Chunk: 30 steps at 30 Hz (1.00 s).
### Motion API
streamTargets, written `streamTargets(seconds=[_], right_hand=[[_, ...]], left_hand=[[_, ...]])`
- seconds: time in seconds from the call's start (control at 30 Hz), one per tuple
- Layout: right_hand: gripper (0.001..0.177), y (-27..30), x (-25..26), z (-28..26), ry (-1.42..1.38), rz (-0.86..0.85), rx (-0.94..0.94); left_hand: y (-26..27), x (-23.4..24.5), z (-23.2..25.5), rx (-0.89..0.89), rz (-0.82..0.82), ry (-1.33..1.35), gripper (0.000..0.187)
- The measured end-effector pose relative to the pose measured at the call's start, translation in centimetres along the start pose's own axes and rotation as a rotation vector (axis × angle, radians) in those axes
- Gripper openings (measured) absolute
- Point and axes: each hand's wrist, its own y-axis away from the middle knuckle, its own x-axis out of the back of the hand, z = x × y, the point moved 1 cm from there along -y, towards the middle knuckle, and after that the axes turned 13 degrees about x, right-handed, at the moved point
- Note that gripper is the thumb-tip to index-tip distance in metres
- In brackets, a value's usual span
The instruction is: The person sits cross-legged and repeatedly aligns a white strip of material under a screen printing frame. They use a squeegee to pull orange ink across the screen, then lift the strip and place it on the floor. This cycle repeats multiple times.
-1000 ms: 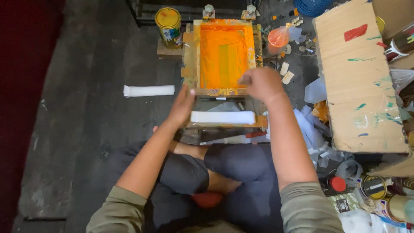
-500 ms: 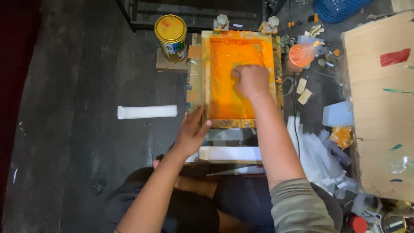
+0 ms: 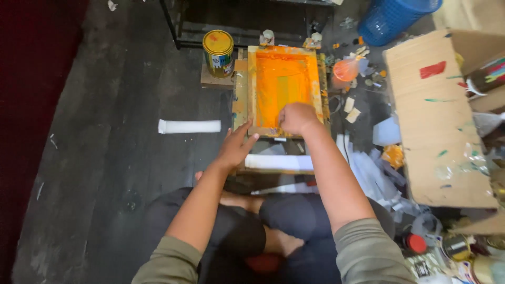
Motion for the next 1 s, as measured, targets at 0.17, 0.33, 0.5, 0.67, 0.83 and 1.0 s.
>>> streamTargets(seconds=[0.17,0.33,0.5,0.67,0.83,1.0], right_hand=[[0.030,4.1,4.4,-1.6,0.060,0.158,0.026],[0.025,6.6,8.6,-2.6,0.144,0.251,0.024],[0.010,5.4,10.1,-1.1,0.142,0.341,0.094],[0.010,2.8,10.5,-0.4,0.136,0.385,0.134],[0.012,-3.0,6.7,2.1,0.086,0.382,0.112],[0.014,-8.6,0.1,5.1,0.237,0.386,0.068]], left_hand=[[3.9,0.9,1.1,0.062,-0.015,-0.005,0.073],[4.2,0.6,-0.2,0.051,-0.033,0.034,0.075],[4.4,1.0,0.4,0.081,-0.038,0.030,0.074],[2.8,0.6,0.9,0.015,-0.007,0.010,0.068],[-0.8,-0.4,0.0,-0.060,0.041,-0.095,0.067],[-1.6,0.2,1.4,-0.085,0.025,-0.080,0.067]])
